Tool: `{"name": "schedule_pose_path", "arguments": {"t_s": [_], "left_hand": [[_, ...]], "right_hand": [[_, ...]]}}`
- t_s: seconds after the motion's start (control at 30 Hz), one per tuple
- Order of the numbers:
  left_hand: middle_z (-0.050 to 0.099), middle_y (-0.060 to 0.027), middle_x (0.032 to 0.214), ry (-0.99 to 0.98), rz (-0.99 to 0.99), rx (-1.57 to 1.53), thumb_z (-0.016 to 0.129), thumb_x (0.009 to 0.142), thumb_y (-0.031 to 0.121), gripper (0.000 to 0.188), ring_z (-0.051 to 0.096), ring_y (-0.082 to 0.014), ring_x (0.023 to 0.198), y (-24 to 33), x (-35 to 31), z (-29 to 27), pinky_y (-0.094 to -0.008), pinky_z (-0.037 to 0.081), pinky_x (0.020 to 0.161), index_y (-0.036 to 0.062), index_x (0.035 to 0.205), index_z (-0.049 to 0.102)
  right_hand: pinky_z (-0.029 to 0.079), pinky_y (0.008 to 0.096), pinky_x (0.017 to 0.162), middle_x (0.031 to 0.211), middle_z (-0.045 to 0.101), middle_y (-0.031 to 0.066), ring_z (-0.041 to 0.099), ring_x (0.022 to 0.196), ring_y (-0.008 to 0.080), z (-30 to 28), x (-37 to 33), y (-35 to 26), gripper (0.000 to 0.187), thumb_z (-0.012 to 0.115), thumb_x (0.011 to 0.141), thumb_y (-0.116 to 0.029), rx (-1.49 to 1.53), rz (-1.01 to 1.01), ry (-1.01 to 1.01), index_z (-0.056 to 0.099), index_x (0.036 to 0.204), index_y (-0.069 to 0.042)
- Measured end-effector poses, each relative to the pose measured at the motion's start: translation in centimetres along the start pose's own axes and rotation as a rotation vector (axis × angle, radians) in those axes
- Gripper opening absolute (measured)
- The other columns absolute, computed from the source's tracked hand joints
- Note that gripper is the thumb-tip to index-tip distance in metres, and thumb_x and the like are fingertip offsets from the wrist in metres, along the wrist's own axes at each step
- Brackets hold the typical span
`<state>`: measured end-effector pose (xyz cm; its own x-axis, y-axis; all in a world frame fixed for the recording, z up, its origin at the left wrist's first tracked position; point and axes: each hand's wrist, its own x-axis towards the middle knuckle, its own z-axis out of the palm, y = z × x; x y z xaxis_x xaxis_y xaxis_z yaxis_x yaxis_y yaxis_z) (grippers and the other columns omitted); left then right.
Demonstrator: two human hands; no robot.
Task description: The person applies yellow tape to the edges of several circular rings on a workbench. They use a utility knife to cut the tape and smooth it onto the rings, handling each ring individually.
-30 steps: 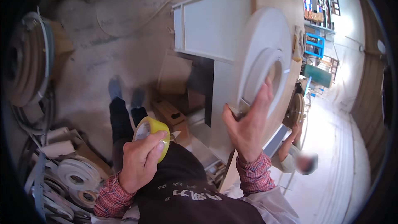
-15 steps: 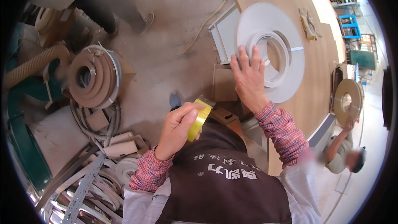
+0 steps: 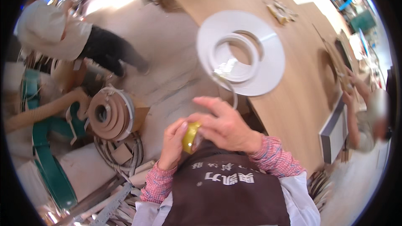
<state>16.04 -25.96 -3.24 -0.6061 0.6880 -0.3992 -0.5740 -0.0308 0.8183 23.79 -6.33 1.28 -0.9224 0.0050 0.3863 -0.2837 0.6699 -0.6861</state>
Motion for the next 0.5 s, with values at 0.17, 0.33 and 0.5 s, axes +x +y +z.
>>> {"name": "schedule_pose_path", "arguments": {"t_s": [0.17,0.33,0.5], "left_hand": [[0.066,-0.0086,0.079,-0.079,0.007,0.119,0.046,0.112,0.026,0.034,0.063,-0.0148,0.058,-0.7,-1.5,1.8,-0.0272,0.052,0.051,-0.0022,0.121,0.064],[0.065,-0.0073,0.075,-0.092,-0.059,0.223,0.049,0.111,0.026,0.031,0.062,-0.0142,0.056,-1.4,-2.4,3.0,-0.0263,0.050,0.051,-0.0014,0.111,0.064],[0.066,-0.0051,0.078,-0.084,-0.091,0.291,0.051,0.110,0.022,0.030,0.062,-0.0115,0.058,-1.5,-2.3,4.2,-0.0245,0.048,0.053,-0.0012,0.118,0.067]], "right_hand": [[0.054,0.0430,0.086,0.116,0.067,0.0172,0.065,0.102,0.0352,1.5,-3.8,0.6,0.026,0.071,0.090,-0.006,0.229,0.042,0.083,0.071,0.115,-0.004],[0.055,0.0396,0.075,0.098,0.067,0.0134,0.066,0.089,0.0316,1.7,-5.5,1.1,0.019,0.070,0.091,-0.004,0.321,0.099,0.160,0.071,0.110,-0.001],[0.054,0.0392,0.073,0.095,0.066,0.0148,0.066,0.085,0.0321,0.6,-6.7,1.1,0.015,0.070,0.091,-0.003,0.327,0.180,0.218,0.071,0.106,0.001]]}}
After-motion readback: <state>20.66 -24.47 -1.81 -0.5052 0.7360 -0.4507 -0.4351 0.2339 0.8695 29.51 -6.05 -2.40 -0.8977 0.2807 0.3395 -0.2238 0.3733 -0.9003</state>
